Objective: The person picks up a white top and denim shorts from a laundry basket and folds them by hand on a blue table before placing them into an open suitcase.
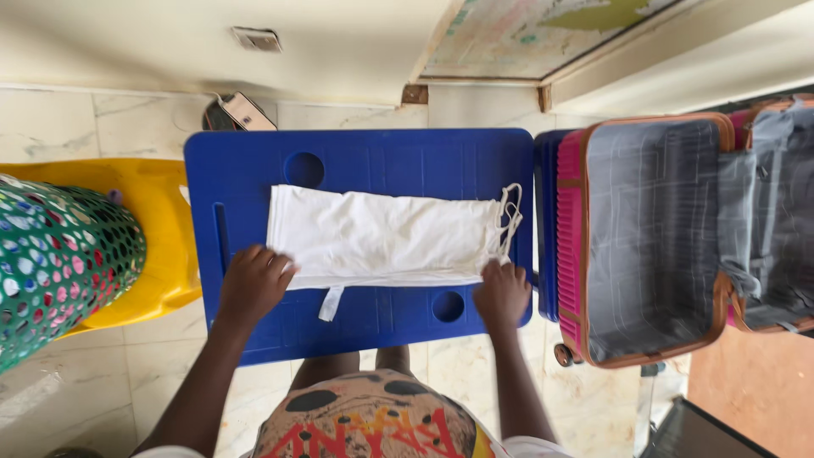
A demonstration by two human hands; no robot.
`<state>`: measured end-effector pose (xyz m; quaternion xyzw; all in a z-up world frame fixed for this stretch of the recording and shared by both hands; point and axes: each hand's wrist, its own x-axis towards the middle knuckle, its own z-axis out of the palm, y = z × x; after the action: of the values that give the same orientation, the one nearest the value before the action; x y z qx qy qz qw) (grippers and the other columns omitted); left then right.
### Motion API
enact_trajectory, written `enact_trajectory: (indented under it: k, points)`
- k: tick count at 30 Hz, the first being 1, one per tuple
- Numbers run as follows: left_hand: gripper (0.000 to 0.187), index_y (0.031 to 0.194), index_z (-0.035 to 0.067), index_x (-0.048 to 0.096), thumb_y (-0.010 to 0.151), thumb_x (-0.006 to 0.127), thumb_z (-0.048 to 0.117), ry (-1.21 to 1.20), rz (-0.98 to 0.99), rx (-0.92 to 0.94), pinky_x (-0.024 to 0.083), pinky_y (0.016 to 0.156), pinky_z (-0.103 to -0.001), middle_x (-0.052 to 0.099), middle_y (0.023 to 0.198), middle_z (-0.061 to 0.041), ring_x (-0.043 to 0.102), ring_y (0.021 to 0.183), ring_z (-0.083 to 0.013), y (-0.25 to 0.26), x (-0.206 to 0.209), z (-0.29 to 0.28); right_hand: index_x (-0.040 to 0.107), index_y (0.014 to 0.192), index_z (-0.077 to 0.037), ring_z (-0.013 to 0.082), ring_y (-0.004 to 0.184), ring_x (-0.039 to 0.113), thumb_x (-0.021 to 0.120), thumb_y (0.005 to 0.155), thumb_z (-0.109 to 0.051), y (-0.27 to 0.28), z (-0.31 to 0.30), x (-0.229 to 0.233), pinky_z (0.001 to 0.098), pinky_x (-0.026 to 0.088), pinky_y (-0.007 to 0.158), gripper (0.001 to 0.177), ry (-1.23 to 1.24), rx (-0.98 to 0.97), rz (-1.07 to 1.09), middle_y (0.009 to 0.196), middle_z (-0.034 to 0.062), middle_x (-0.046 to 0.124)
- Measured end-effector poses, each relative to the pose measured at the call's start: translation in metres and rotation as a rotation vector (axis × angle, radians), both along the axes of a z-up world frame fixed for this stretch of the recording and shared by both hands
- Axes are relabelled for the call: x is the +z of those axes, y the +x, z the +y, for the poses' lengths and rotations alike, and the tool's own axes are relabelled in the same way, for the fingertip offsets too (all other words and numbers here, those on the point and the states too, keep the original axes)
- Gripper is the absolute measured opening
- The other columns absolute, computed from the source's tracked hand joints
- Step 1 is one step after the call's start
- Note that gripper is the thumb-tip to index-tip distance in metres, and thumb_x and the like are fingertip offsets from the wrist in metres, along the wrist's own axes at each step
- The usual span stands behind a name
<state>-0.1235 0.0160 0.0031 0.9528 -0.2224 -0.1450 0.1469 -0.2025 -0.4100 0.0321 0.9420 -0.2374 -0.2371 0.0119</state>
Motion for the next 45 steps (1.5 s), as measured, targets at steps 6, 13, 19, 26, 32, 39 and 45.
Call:
enact_trajectory:
  k: [6, 13, 19, 26, 32, 39, 45]
  points:
    - [0.064, 0.153, 0.016, 0.047, 0.099, 0.054, 0.051, -0.101, -0.261, 0.106, 0.024, 0.121, -0.058, 0.032, 0.165, -0.017, 0.030, 0.153, -0.0358, 0.039, -0.042, -0.072, 0.040, 0.155, -0.023, 0.0419, 0.156, 0.014, 0.055, 0.100, -0.052, 0.047, 0.068, -0.047, 0.0620, 0.015, 0.121, 0.065, 0.161, 0.060, -0.569, 0.167, 0.0213, 0.021]
    - [0.072, 0.162, 0.013, 0.039, 0.104, 0.052, 0.052, 0.104, -0.353, 0.347, 0.023, 0.122, -0.060, 0.028, 0.170, -0.017, 0.028, 0.155, -0.0373, 0.039, -0.069, -0.041, 0.024, 0.167, -0.026, 0.0389, 0.161, 0.003, 0.040, 0.102, -0.065, 0.025, 0.031, -0.090, 0.0666, 0.000, 0.123, 0.077, 0.066, 0.003, -0.502, 0.174, 0.0194, 0.005]
    - [0.061, 0.138, 0.012, 0.059, 0.093, 0.078, 0.048, -0.027, 0.005, 0.886, 0.048, 0.108, -0.045, 0.067, 0.124, -0.012, 0.060, 0.122, -0.0300, 0.024, -0.032, -0.037, 0.036, 0.155, -0.022, 0.0437, 0.151, 0.015, 0.056, 0.096, -0.056, 0.035, 0.088, -0.074, 0.0718, 0.014, 0.108, 0.070, 0.140, -0.058, -0.314, 0.162, 0.0313, 0.022]
    - [0.040, 0.099, 0.006, 0.075, 0.087, 0.077, 0.044, -0.064, 0.263, 0.983, 0.055, 0.080, -0.047, 0.076, 0.094, -0.017, 0.071, 0.090, -0.0347, 0.018, -0.025, -0.043, 0.042, 0.151, -0.005, 0.0381, 0.121, 0.053, 0.084, 0.079, -0.030, 0.041, 0.268, -0.037, 0.0495, 0.044, 0.101, 0.086, 0.740, 0.286, -0.291, 0.138, 0.0176, 0.055]
    - [0.032, 0.109, 0.003, 0.069, 0.091, 0.070, 0.029, -0.458, 0.592, 1.116, 0.057, 0.069, -0.041, 0.075, 0.091, -0.018, 0.074, 0.082, -0.0302, 0.018, -0.059, -0.018, 0.036, 0.154, 0.000, 0.0343, 0.104, 0.058, 0.081, 0.072, -0.015, 0.047, 0.304, -0.006, 0.0471, 0.048, 0.089, 0.094, 0.684, 0.258, -0.357, 0.113, 0.0180, 0.057]
    - [0.039, 0.123, 0.004, 0.064, 0.090, 0.074, 0.022, -0.908, 0.745, 1.283, 0.053, 0.061, -0.033, 0.068, 0.090, -0.007, 0.066, 0.075, -0.0180, 0.035, -0.086, -0.014, 0.058, 0.141, -0.006, 0.0327, 0.097, 0.064, 0.061, 0.081, 0.002, 0.040, 0.282, -0.019, 0.0427, 0.055, 0.081, 0.061, 0.679, 0.246, -0.532, 0.103, 0.0141, 0.063]
    - [0.030, 0.111, 0.001, 0.070, 0.087, 0.079, 0.018, -0.764, 0.276, 0.968, 0.054, 0.065, -0.034, 0.073, 0.088, -0.009, 0.070, 0.076, -0.0182, 0.076, -0.047, -0.042, 0.066, 0.127, -0.007, 0.0354, 0.098, 0.065, 0.059, 0.085, 0.002, 0.030, 0.253, -0.001, 0.0442, 0.054, 0.082, 0.043, 0.890, -0.004, -0.612, 0.106, 0.0152, 0.066]
